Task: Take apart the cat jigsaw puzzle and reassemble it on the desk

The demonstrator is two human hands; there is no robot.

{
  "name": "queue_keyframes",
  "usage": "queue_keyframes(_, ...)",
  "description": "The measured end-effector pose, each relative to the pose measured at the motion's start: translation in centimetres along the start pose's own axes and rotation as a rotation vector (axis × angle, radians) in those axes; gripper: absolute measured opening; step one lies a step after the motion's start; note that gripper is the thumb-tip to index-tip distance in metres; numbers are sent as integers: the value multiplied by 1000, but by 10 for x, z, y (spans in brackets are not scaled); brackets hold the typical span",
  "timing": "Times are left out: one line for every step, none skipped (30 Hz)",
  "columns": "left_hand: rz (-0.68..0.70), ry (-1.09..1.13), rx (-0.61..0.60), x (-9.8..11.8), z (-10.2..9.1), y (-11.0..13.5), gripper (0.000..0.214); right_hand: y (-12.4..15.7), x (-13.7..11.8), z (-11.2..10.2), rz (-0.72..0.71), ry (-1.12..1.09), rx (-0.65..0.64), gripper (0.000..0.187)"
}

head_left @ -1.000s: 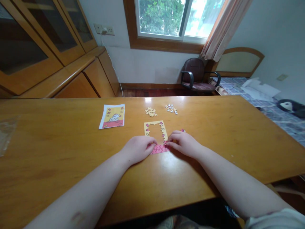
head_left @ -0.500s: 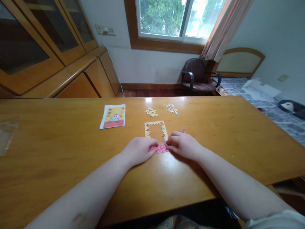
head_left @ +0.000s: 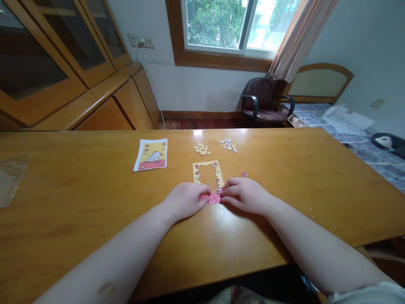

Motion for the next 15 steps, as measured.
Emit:
queue_keyframes(-3,3,-2,0,0,0,25,0,-1,0,-2,3,-2,26)
queue_keyframes(-4,5,-3,0,0,0,25,0,-1,0,-4,5,-5,26)
queue_keyframes(-5,7,-3,0,0,0,25,0,-1,0,-6,6,-7,26)
queue_keyframes(-4,8,-3,0,0,0,24,0,-1,0,-6,9,-9,27)
queue_keyframes(-2,10,-2,0,0,0,24,0,-1,1,-5,12,-11,27)
queue_keyframes(0,12,-1,0,0,0,24,-1,-1,1,-3,15,-12,28)
queue_keyframes(4,14,0,0,0,1,24,-1,-1,1,0,16,-13,29)
queue_keyframes(7,15,1,0,-1,0,24,-1,-1,1,1,15,-14,30)
queue_keyframes(8,15,1,0,-1,0,25,-1,-1,1,1,12,-16,30)
queue_keyframes(9,14,-1,0,-1,0,25,-2,0,2,-1,8,-18,31)
queue_keyframes(8,12,-2,0,-1,0,25,-2,0,2,-4,6,-20,32)
queue_keyframes(7,8,-3,0,-1,0,25,-2,0,2,-8,5,-23,32)
queue_keyframes(6,4,-4,0,-1,0,25,-3,0,3,-10,5,-25,32)
queue_keyframes(6,2,-5,0,-1,0,25,-3,0,3,-12,5,-27,32)
queue_keyframes(6,1,-4,0,-1,0,25,-3,0,4,-12,6,-28,33)
Point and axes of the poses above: each hand's wrist, its own y-axis away from the middle knuckle, its own z-axis out of the palm, x = y × z, the point moved 5 cm from there along -y, towards the middle knuckle, and after that the axes turned 5 degrees about z, right-handed, at the moved point
